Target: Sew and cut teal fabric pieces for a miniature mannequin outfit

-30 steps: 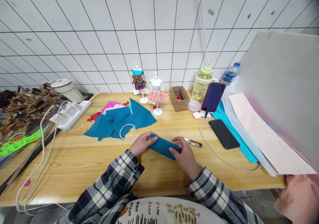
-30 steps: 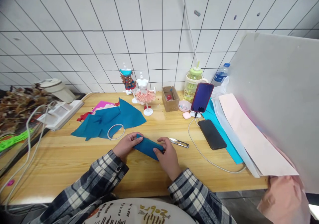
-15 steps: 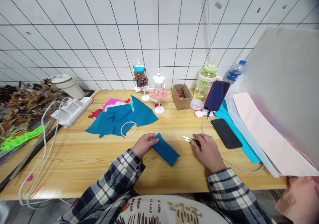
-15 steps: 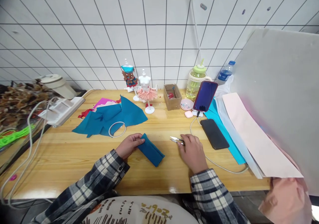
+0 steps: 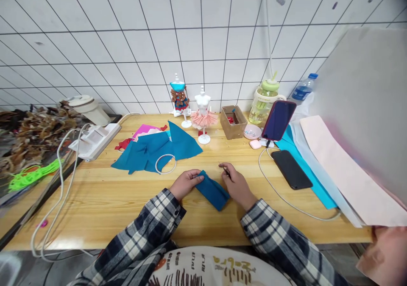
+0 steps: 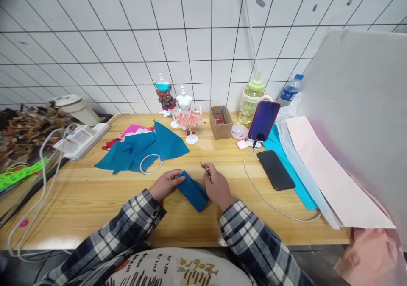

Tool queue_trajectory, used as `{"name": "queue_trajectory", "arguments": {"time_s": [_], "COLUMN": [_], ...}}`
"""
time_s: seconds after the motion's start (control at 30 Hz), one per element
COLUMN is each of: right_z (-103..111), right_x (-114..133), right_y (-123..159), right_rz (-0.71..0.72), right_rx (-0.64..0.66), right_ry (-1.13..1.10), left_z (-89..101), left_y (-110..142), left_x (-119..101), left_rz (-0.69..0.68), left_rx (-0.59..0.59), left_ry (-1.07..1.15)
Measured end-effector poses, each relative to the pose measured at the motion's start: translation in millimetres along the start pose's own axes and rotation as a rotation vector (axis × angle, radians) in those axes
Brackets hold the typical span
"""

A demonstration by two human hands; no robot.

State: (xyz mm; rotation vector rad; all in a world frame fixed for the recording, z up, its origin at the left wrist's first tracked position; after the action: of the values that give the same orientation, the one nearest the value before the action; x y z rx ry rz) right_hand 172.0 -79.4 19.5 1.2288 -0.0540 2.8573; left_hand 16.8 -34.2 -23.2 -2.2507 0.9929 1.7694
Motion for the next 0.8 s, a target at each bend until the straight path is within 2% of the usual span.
{"name": "queue_trajectory", "arguments": {"time_s": [0.17, 0.47, 0.6, 0.8], "right_z": [-12, -19, -26, -27], "right_x": [2, 17, 26, 28], "right_y": [2, 9, 9, 10], "right_rz": [-0.032, 0.054, 0.12, 0.139], "right_rx": [-0.096, -0.063, -0.022, -0.024], "right_ry": [0.122, 0.44, 0.468, 0.453], "left_z": [1.0, 0.6, -0.9, -2.7], "left_y": [0, 0, 1, 2], "left_x": [1, -5, -5, -8], "left_rz": [-0.011, -0.064, -0.08, -0.089], "left_rx": [-0.022, -0.072, -0.068, -0.057], "left_ry": [-0.012, -0.093, -0.138, -0.171]}}
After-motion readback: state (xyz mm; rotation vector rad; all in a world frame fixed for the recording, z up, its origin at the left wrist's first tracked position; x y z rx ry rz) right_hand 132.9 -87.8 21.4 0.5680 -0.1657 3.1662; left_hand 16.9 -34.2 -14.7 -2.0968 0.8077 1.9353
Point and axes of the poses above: each hand's wrist, its own y-axis away from the middle knuckle, its own z-axis out of the back of the hand, x = y × z, the point moved 9 cm from there along -y, towards the middle knuckle, and after that the axes turned 8 degrees about y, right-handed, at the moved point
